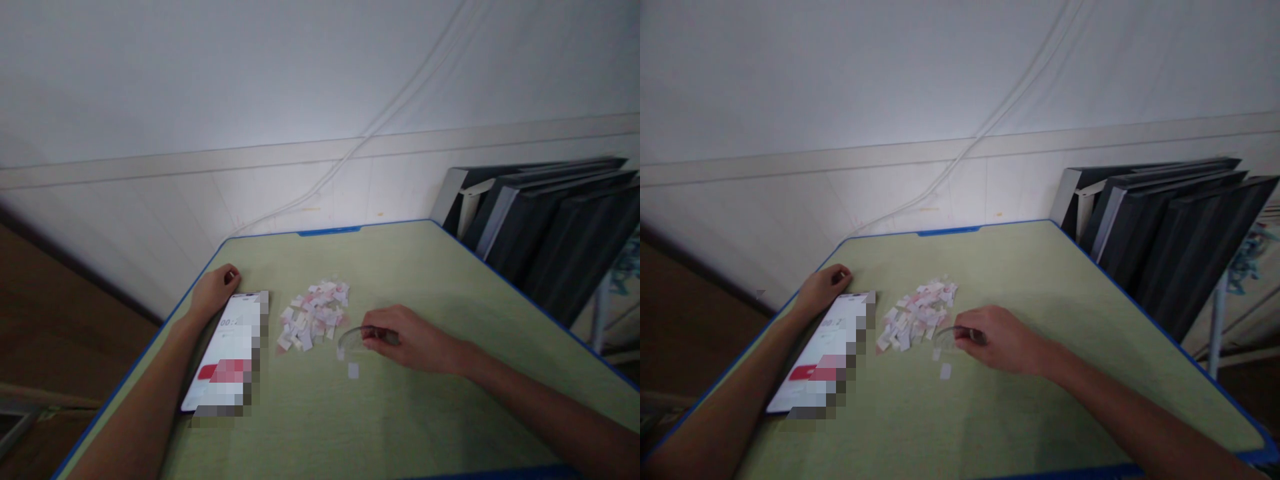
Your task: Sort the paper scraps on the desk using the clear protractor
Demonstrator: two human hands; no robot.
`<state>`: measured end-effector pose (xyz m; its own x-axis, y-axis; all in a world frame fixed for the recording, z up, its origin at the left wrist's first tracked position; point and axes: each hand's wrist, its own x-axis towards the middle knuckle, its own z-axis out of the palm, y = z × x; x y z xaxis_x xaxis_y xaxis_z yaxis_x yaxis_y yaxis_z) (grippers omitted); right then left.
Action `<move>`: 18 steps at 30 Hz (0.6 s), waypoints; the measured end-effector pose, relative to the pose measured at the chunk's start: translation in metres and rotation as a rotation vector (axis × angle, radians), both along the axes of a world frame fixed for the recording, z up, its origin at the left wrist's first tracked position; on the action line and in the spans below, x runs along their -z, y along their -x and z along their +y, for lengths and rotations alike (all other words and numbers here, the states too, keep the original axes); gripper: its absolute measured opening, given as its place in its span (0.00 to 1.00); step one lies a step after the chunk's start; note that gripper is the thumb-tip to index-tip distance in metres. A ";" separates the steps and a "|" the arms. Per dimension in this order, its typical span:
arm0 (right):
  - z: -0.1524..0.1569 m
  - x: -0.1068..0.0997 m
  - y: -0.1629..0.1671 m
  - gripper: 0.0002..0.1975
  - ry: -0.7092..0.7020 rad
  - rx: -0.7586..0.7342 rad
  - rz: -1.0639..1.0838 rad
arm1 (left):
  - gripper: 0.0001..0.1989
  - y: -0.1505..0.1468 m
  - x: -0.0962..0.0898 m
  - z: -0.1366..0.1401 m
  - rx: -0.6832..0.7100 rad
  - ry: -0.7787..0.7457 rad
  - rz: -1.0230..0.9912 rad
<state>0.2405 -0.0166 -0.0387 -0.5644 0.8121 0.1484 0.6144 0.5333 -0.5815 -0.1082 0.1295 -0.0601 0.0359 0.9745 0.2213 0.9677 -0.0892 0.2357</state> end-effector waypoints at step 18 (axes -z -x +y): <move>0.004 -0.009 -0.012 0.09 0.137 -0.168 0.037 | 0.15 -0.001 -0.001 -0.001 -0.010 0.006 0.000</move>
